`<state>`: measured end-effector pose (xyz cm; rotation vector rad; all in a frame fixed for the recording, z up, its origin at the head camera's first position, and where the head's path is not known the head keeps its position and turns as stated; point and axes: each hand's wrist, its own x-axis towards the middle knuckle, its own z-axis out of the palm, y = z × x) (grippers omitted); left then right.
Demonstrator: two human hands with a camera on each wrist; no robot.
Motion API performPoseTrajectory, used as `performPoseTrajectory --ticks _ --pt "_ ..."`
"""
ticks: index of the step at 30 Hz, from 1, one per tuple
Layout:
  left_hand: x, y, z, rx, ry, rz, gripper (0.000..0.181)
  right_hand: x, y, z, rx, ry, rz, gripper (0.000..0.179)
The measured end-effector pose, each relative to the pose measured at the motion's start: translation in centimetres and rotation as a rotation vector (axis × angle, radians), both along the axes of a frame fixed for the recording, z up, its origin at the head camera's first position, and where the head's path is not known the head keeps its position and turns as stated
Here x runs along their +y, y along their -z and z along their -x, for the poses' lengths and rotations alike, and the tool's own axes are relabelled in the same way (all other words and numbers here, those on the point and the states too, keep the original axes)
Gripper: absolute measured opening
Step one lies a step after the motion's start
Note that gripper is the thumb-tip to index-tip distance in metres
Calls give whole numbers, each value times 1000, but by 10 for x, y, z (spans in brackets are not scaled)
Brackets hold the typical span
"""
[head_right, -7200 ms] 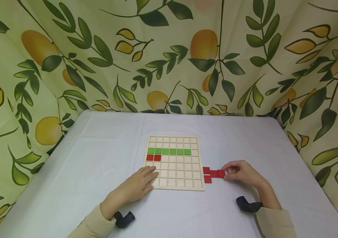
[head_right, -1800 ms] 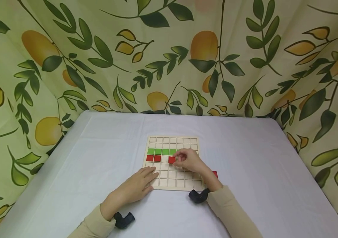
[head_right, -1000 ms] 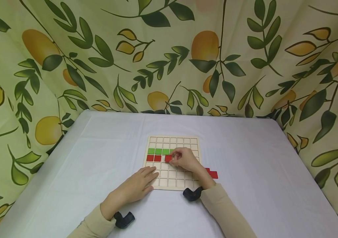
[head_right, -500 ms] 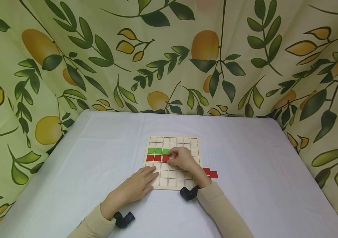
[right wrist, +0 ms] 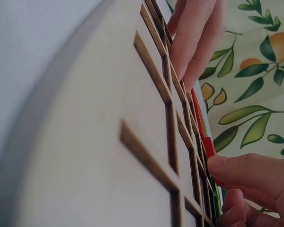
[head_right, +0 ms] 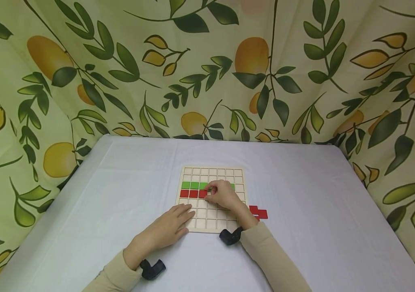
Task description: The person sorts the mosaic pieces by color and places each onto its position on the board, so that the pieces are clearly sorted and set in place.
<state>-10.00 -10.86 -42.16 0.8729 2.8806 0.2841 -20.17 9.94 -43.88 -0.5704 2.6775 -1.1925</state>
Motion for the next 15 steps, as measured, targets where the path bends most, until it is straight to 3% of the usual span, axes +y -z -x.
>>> performPoseTrajectory --ticks 15 --pt "0 1 0 -11 -4 -2 46 -2 3 2 -4 18 -27 24"
